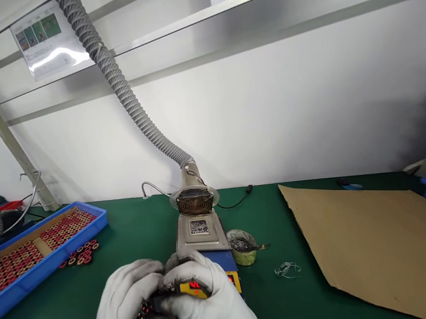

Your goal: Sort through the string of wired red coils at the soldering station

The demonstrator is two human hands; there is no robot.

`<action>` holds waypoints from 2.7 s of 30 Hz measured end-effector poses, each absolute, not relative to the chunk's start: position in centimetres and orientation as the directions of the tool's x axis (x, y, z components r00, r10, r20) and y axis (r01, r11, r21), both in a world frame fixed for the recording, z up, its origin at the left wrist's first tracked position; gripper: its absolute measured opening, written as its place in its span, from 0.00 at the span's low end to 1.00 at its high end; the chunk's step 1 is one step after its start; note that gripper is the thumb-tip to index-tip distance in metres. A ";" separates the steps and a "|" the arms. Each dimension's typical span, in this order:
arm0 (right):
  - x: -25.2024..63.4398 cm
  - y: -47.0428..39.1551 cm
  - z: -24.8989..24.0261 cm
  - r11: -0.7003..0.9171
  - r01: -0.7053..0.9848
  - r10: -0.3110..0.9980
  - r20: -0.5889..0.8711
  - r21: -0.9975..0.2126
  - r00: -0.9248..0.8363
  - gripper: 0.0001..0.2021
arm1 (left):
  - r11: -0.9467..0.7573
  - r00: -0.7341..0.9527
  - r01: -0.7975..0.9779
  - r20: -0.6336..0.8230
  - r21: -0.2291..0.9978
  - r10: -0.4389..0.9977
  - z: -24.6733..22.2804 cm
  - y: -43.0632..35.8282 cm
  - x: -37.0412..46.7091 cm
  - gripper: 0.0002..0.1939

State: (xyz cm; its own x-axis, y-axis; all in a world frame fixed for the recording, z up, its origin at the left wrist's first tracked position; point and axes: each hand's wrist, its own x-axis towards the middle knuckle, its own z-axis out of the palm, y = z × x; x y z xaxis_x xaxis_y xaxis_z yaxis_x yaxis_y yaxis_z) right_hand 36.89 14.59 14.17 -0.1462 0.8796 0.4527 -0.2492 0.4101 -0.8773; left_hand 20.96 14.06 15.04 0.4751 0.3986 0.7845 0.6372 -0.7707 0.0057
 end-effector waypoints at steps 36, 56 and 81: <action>35.0 13.9 14.5 -0.288 -0.791 0.896 0.139 -0.539 -0.421 0.10 | -0.840 0.371 0.434 0.785 0.326 0.496 14.9 14.5 20.2 0.17; 34.3 14.5 12.8 -0.311 -0.793 0.904 0.096 -0.524 -0.418 0.11 | -0.856 0.384 0.368 0.779 0.364 0.496 15.3 15.0 19.5 0.16; 34.0 14.1 13.1 -0.354 -0.799 0.889 0.090 -0.486 -0.448 0.12 | -0.576 0.096 0.157 0.568 0.802 0.817 15.5 14.4 20.1 0.15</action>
